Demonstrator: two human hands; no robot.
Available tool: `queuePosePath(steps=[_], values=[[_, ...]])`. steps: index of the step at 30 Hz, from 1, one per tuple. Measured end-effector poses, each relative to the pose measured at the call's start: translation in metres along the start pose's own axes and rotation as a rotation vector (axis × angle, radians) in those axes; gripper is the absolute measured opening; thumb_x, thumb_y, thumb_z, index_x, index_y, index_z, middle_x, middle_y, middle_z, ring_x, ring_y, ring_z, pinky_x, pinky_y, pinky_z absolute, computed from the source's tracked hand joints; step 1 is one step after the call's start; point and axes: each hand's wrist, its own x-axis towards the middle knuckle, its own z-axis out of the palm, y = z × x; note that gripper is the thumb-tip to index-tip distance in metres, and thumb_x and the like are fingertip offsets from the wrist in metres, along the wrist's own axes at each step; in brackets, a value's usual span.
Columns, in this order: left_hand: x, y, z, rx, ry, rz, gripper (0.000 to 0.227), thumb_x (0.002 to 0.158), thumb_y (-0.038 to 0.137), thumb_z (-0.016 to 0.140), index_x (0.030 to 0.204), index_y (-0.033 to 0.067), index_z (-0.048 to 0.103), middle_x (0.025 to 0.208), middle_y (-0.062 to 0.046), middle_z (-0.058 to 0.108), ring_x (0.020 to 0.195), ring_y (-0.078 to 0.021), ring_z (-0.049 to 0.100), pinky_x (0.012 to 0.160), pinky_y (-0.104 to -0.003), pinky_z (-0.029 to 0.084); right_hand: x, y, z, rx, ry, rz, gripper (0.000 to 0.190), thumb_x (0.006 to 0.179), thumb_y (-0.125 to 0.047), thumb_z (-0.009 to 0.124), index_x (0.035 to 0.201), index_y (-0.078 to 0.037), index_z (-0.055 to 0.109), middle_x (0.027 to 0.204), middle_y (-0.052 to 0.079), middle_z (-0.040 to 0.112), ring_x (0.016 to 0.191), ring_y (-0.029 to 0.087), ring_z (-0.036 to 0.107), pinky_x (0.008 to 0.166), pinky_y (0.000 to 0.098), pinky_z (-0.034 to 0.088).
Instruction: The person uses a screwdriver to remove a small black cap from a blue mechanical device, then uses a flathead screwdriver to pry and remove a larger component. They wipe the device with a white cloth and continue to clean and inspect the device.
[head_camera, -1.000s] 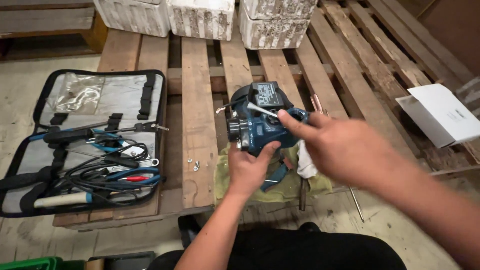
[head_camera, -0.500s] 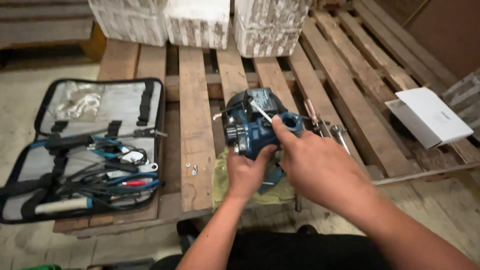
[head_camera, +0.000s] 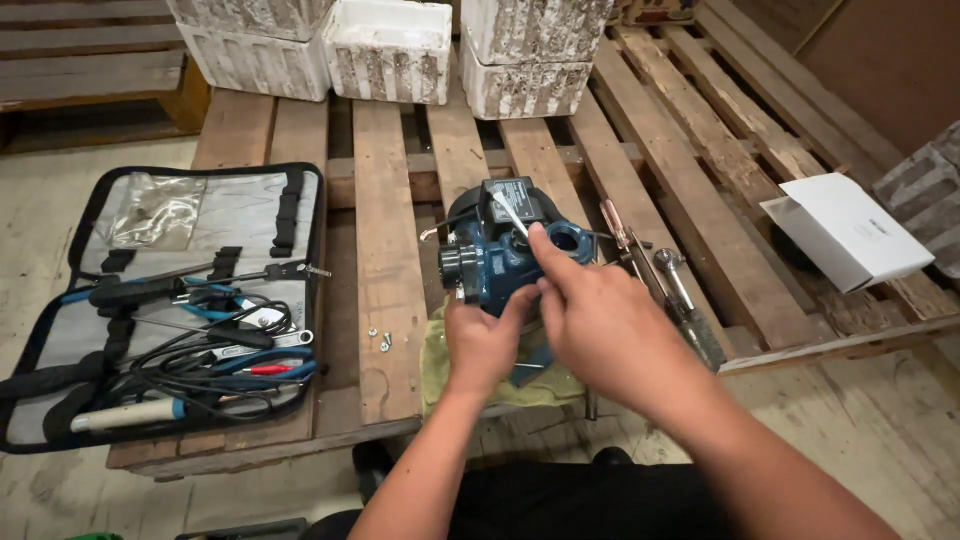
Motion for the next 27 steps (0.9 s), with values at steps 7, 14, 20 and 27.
queuePosePath(steps=[7,14,20,27], values=[[0.0,0.018,-0.009,-0.07,-0.099,0.018,0.028,0.081,0.039,0.083,0.081,0.0126,0.076,0.055,0.005,0.06,0.047,-0.006,0.049,0.043,-0.031,0.04,0.0,0.013,0.001,0.166,0.018,0.041,0.063,0.103,-0.025,0.048,0.164,-0.031,0.033,0.071,0.005,0.07,0.057,0.017,0.056,0.053,0.0345,0.05],[0.002,0.015,-0.012,-0.19,-0.11,0.037,0.05,0.075,0.04,0.083,0.113,0.0107,0.071,0.11,-0.007,0.08,0.106,-0.022,0.077,0.091,-0.035,0.062,0.013,0.068,0.023,0.415,0.379,-0.232,0.048,0.096,-0.026,0.056,0.143,-0.018,0.064,0.099,0.001,0.074,0.056,0.014,0.061,0.055,0.0329,0.049],[0.001,0.02,-0.012,-0.183,-0.12,-0.025,0.052,0.073,0.041,0.083,0.115,0.0113,0.071,0.114,-0.007,0.08,0.11,-0.0229,0.077,0.098,-0.036,0.061,0.008,0.08,0.0,0.326,0.281,-0.262,0.054,0.094,-0.028,0.06,0.149,-0.028,0.058,0.09,-0.003,0.076,0.042,0.014,0.04,0.047,0.0312,0.038],[0.003,0.018,-0.011,-0.236,-0.131,-0.031,0.056,0.072,0.039,0.084,0.117,0.0094,0.069,0.114,-0.008,0.079,0.109,-0.0235,0.077,0.095,-0.037,0.063,0.004,0.065,-0.016,0.021,0.168,-0.194,0.052,0.093,-0.032,0.056,0.144,-0.043,0.06,0.137,-0.005,0.07,0.11,0.018,0.069,0.095,0.0493,0.055]])
